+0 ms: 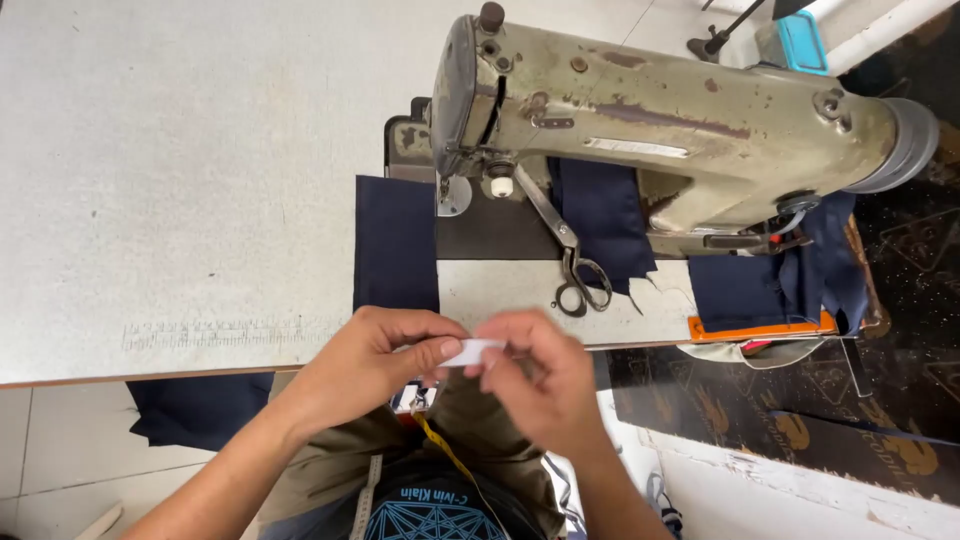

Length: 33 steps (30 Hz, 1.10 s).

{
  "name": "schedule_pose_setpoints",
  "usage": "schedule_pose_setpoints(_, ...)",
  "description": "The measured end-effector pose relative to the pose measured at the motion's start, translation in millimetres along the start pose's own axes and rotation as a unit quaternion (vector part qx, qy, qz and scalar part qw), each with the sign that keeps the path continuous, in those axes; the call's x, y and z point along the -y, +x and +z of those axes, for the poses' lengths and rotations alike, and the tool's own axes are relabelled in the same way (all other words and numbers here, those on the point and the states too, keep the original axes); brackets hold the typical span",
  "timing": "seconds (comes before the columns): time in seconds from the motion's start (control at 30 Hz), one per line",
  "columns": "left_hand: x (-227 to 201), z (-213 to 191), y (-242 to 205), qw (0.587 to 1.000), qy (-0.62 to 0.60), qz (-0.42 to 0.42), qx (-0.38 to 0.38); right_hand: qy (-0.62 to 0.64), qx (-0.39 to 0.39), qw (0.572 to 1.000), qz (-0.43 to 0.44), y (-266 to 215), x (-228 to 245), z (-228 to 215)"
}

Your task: Sewing white elastic bands onto dark blue fabric pieces using an industrial sewing machine, including measuring and trimming.

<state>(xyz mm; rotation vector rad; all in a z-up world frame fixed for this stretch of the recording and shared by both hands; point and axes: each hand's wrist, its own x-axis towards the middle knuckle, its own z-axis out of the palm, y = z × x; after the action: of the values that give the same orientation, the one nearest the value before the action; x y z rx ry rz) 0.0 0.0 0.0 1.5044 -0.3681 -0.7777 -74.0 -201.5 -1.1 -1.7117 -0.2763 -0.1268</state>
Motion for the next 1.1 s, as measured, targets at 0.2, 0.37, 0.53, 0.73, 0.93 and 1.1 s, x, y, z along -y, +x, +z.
schedule_pose_setpoints(0.2,-1,10,23,0.952,-0.169,0.012,-0.254,0.138,-0.106,0.984,0.042,43,-17,27)
schedule_pose_setpoints(0.37,-5,-2,35,0.929,-0.203,0.022,-0.31,0.122,-0.079,0.977,0.153,29,-38,56)
schedule_pose_setpoints(0.53,-6,-35,56,0.947,-0.128,0.059,-0.288,0.173,-0.084,0.959,0.209,21,-40,54)
schedule_pose_setpoints(0.73,4,-68,78,0.964,-0.001,0.12,-0.238,0.233,-0.081,0.93,0.274,8,-48,60)
schedule_pose_setpoints(0.93,19,-84,102,0.916,0.259,0.206,-0.225,0.051,-0.055,0.961,0.267,19,-27,58)
schedule_pose_setpoints(1.1,73,-86,120,0.748,0.528,0.306,-0.259,-0.359,-0.078,0.93,0.023,43,-37,36)
